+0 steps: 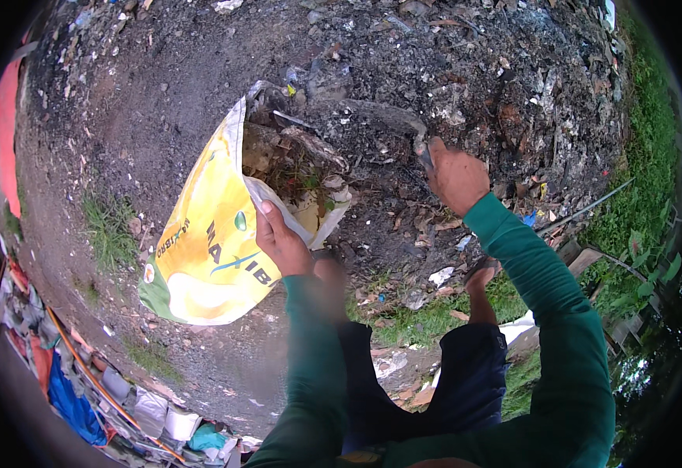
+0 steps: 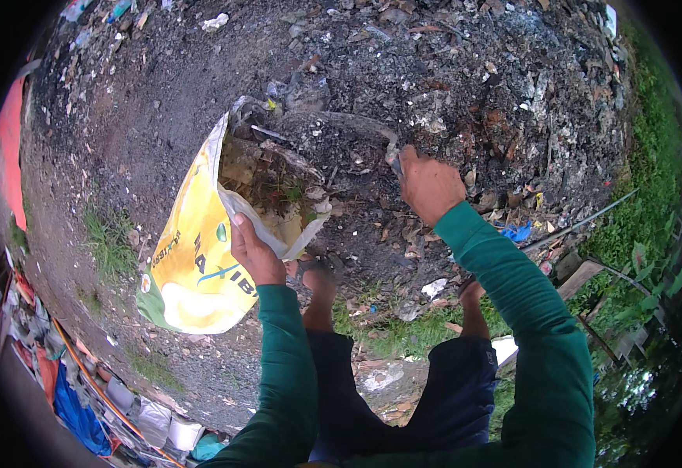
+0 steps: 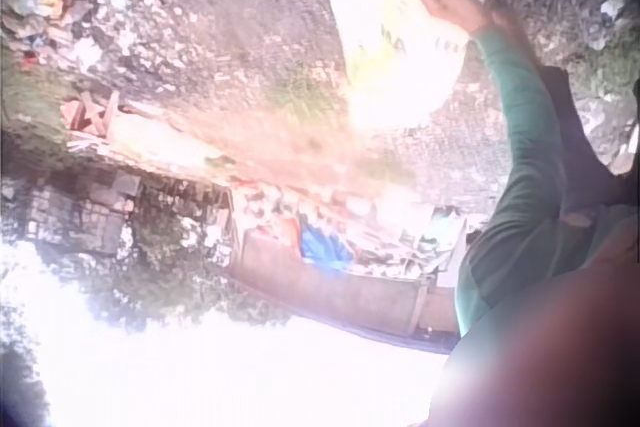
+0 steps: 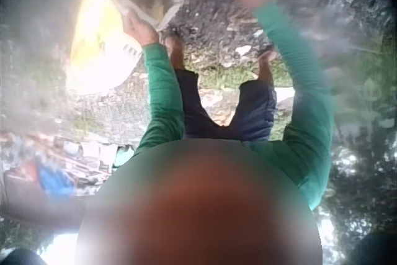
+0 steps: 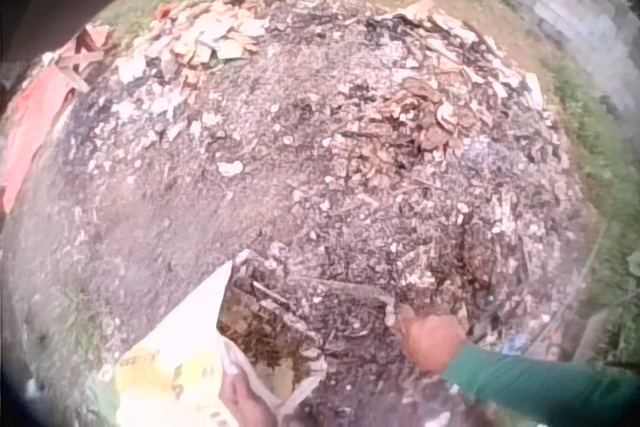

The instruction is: The person collects debris and trash from the ground by hand and places it into a yellow sack. They then use a long metal rod to push and gather more debris into the sack.

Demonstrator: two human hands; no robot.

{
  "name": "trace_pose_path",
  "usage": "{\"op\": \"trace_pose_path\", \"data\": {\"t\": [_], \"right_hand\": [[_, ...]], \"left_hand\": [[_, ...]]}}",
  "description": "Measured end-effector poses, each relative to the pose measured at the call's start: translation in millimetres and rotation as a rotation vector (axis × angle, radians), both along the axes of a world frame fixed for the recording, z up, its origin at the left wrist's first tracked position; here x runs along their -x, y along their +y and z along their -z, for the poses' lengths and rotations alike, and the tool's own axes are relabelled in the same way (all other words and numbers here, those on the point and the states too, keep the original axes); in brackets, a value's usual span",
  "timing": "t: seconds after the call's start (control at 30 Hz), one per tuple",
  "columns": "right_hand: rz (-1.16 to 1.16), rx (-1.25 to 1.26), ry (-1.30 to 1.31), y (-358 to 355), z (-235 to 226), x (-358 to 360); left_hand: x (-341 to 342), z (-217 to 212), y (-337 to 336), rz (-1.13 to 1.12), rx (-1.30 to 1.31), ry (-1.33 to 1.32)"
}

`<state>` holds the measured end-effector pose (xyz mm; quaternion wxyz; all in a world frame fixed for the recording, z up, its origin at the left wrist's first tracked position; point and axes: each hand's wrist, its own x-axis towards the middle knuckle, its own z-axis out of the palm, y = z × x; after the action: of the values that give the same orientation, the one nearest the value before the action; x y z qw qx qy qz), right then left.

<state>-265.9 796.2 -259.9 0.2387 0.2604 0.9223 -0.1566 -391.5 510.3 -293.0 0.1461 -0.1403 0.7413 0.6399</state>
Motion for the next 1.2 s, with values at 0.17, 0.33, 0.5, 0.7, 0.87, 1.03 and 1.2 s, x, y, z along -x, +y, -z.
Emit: {"op": "trace_pose_path", "data": {"t": [0.17,0.33,0.5,0.7,0.87,1.03,1.2], "right_hand": [[0.308,-0.190,0.258,34,13,-35],[0.152,-0.499,0.423,83,23,-15],[0.052,-0.209,0.534,14,34,53],[-0.006,0.136,0.018,-119,90,98],[0.005,0.184,0.112,-117,68,109],[-0.051,0.010,0.294,-78,-23,60],[-0.216,0.164,-0.282,-17,-37,5]], "left_hand": [[-2,9,-5,-0.070,-0.101,-0.040],[0,7,-14,-0.079,-0.144,-0.009],[3,-4,-9,-0.068,-0.136,-0.027],[5,-15,-1,-0.098,-0.099,-0.060],[9,-8,-9,-0.022,-0.179,0.043],[14,4,-11,0.000,-0.025,0.020],[20,7,-7,0.031,0.054,0.131]]}}
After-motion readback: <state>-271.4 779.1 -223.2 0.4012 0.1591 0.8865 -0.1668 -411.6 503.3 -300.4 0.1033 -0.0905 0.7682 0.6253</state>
